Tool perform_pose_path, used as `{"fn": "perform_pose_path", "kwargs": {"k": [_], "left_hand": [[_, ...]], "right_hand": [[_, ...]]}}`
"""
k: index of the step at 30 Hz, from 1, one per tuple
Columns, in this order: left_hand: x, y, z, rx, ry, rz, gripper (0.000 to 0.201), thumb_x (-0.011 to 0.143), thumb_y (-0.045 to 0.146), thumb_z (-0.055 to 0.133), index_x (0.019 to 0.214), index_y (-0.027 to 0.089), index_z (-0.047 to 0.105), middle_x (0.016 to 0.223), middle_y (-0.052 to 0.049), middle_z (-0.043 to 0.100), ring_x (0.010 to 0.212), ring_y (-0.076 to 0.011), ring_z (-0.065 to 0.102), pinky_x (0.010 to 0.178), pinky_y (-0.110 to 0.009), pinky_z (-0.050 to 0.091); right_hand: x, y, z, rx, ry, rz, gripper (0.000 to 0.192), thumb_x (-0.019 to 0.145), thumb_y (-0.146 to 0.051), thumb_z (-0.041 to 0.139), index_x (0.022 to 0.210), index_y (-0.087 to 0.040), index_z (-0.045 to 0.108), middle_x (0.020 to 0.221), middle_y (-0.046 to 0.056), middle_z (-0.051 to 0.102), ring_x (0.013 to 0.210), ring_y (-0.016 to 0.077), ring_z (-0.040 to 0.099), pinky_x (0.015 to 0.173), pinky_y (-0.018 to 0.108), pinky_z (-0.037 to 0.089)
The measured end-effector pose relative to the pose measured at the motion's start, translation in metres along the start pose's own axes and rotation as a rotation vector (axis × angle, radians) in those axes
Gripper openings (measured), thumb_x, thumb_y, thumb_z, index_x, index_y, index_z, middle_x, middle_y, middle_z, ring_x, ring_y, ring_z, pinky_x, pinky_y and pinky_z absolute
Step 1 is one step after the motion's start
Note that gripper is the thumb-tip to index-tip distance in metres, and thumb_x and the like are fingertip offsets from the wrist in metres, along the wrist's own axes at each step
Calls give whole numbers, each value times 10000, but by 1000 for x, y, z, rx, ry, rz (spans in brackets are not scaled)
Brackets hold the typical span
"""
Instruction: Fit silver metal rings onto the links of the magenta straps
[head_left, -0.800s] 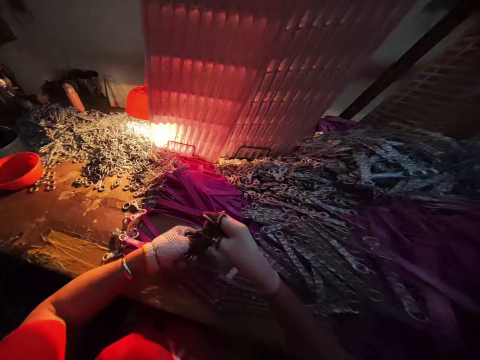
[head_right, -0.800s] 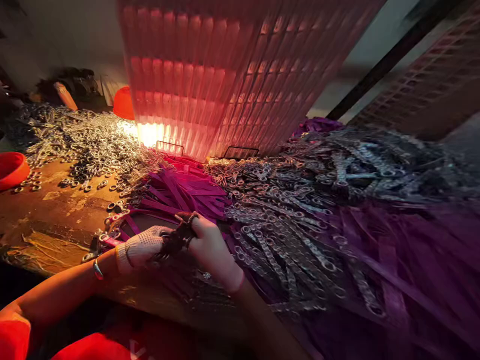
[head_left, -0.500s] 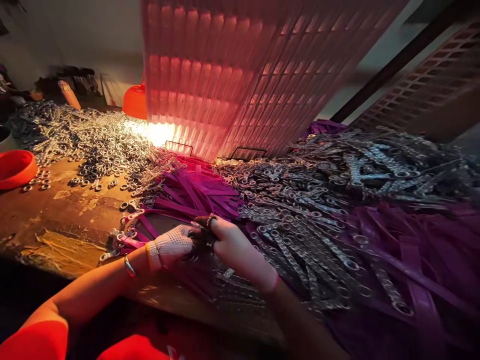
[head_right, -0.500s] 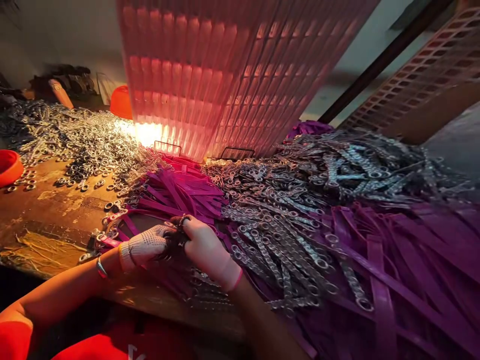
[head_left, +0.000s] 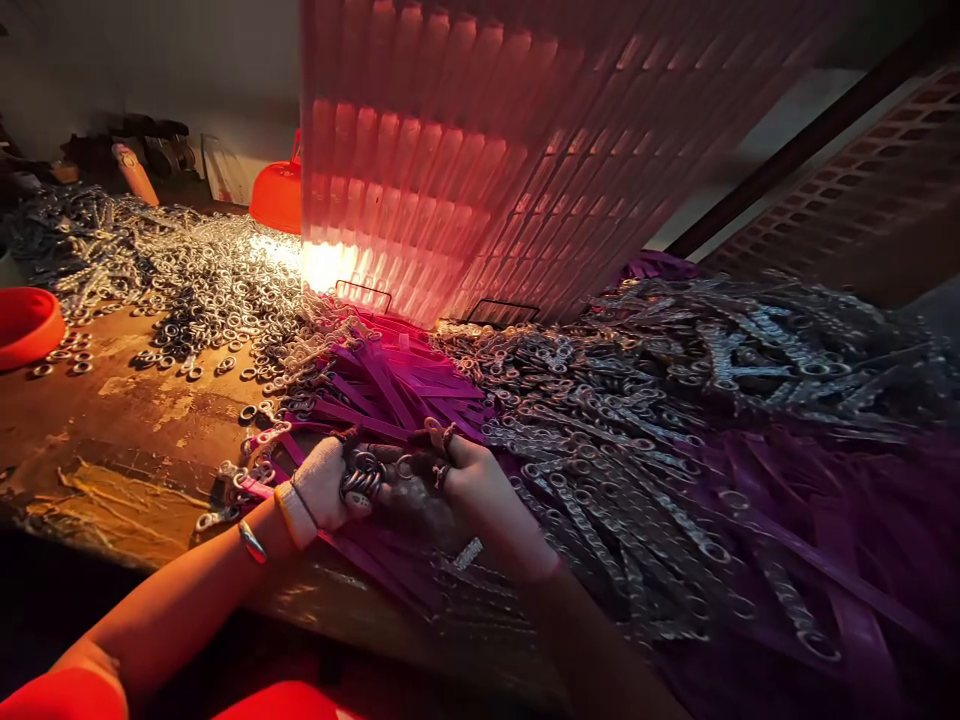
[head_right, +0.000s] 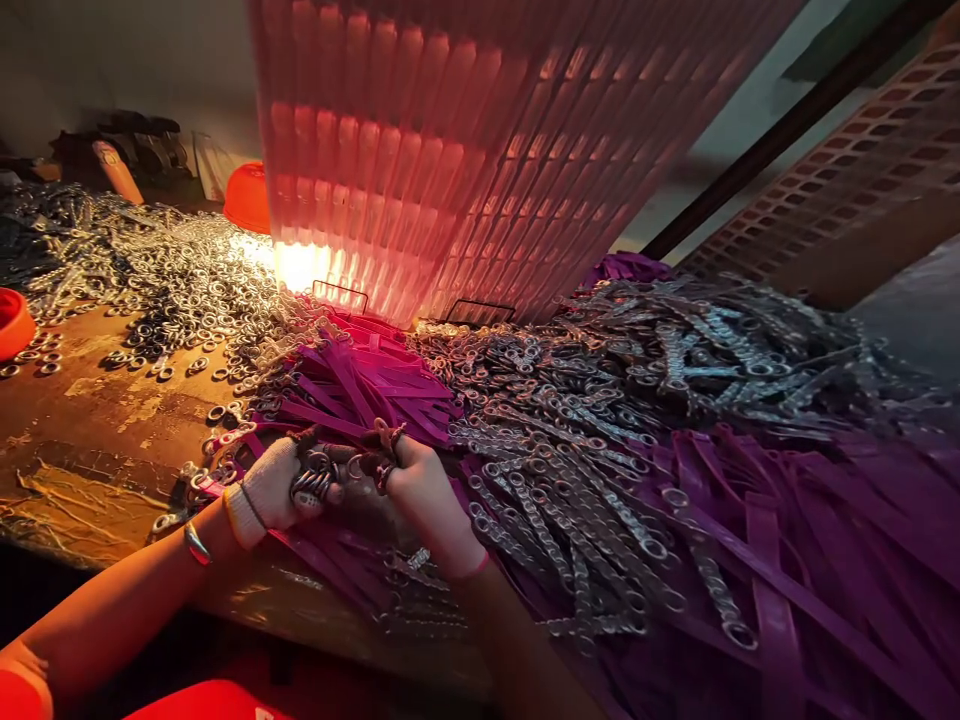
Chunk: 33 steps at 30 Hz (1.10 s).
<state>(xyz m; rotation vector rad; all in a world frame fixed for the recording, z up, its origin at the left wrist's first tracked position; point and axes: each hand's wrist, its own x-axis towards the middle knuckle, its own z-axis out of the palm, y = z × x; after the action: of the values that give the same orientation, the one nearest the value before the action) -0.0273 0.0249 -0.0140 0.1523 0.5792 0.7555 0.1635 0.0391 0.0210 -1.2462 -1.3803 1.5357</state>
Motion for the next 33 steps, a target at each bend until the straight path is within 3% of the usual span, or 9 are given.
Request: {"fn": "perform_pose_path", "kwargs": {"k": [3,7,11,16,19,23,27,33], "left_hand": [[-3,-1,1,-77,36,-6,327,887,290,488,1101,98,645,789,-125,694,579,-175,647,323,-139,317],[-3,-10,5,-31,172,39,252,892,295,519,945,97,667,743,-92,684,516,-127,606,326,-133,303],[2,-17,6,191,229,115,165,784,251,694,834,96,664,606,-16,614,396,-54,473,311,-143,166],[4,-17,7,447,184,167,295,736,373,762,744,108,632,507,16,534,346,-58,414,316,-193,168],[3,-14,8,445,154,122,300,734,382,749,749,112,621,528,18,539,357,-57,430,314,-186,191],[2,-12,10,354,156,-8,255,731,336,743,759,112,625,539,20,545,366,-67,462,301,-171,235],[7,-17,10,297,158,-117,206,743,292,693,696,110,609,516,11,537,336,-67,438,304,-174,276],[12,-23,12,460,165,-225,226,717,312,707,670,121,595,502,-3,554,357,-81,452,348,-192,345]], "right_hand": [[4,4,2,56,15,63,450,642,-344,727,1044,-144,696,867,36,716,742,169,609,655,265,476],[8,5,3,-1,1,69,450,656,-312,704,1076,-150,694,960,55,725,829,192,634,682,267,486],[14,4,5,-91,-55,23,494,670,-278,645,1148,-159,680,1030,68,734,976,235,643,788,309,508],[19,7,8,-228,-86,-102,565,694,-181,527,1248,-141,630,1158,86,707,1135,243,604,961,350,469],[10,12,1,-507,-9,-275,545,746,-139,484,1275,-176,611,1195,93,681,1115,235,606,958,357,468],[-10,18,-17,-1030,55,-504,508,718,-19,464,1146,-197,669,1092,85,682,895,194,631,778,288,472],[-20,15,-29,-1399,-48,-667,344,781,5,479,998,-157,690,998,114,670,758,192,576,652,309,398],[-21,-1,-37,-1576,-369,-799,157,778,-59,563,780,-191,647,883,107,644,693,199,522,566,337,243]]}}
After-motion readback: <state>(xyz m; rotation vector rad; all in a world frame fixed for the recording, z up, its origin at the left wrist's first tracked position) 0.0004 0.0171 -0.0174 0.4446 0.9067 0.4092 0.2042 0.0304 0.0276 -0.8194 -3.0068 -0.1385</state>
